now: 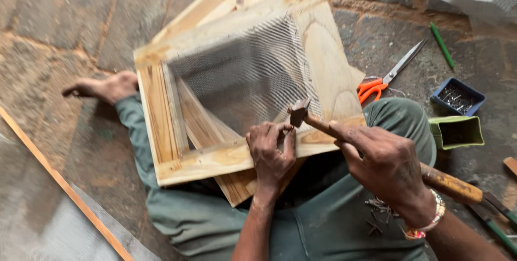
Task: The person sits on the floor and uses a hammer to drive nails into a wooden frame, securing a mesh screen. They repeatedly pick up nails, position them, and hammer them in while adjusting the frame's position on their lap.
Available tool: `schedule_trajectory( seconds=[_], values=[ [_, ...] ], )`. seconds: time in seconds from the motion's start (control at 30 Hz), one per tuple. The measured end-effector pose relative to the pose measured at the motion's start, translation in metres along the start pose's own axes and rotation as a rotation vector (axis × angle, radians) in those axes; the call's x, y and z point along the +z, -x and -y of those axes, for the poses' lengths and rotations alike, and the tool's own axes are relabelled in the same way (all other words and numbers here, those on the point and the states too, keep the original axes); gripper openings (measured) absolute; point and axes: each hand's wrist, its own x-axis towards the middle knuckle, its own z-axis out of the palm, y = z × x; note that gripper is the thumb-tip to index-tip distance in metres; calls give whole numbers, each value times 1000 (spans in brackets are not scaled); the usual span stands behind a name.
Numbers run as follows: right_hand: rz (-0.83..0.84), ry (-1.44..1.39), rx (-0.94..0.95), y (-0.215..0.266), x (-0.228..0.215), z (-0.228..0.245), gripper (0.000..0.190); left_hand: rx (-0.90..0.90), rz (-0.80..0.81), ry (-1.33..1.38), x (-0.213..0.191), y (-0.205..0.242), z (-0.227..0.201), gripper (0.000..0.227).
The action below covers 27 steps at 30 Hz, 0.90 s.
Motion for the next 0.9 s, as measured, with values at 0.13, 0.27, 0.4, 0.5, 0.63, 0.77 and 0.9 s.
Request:
schedule_trajectory(
  seconds=[0.13,0.27,0.4,0.5,0.63,0.77,0.9],
  values=[
    [107,88,-8,-2,-1,5,41,15,-23,7,-2,1,-1,16],
    [59,143,-81,0,-3,3,39,4,-25,18,0,2,0,14],
    [23,90,-98,5,1,6,36,-8,-25,8,3,4,2,14],
    [87,143,-98,4,1,6,35,2,-37,14,2,2,1,15],
    [-3,95,-122,10,5,4,33,-9,-52,44,3,4,1,10],
    [74,176,-160,12,6,1,35,-9,-48,-1,3,2,0,13],
    [-12,144,-124,16,9,2,35,-12,-48,27,3,4,0,10]
  ],
)
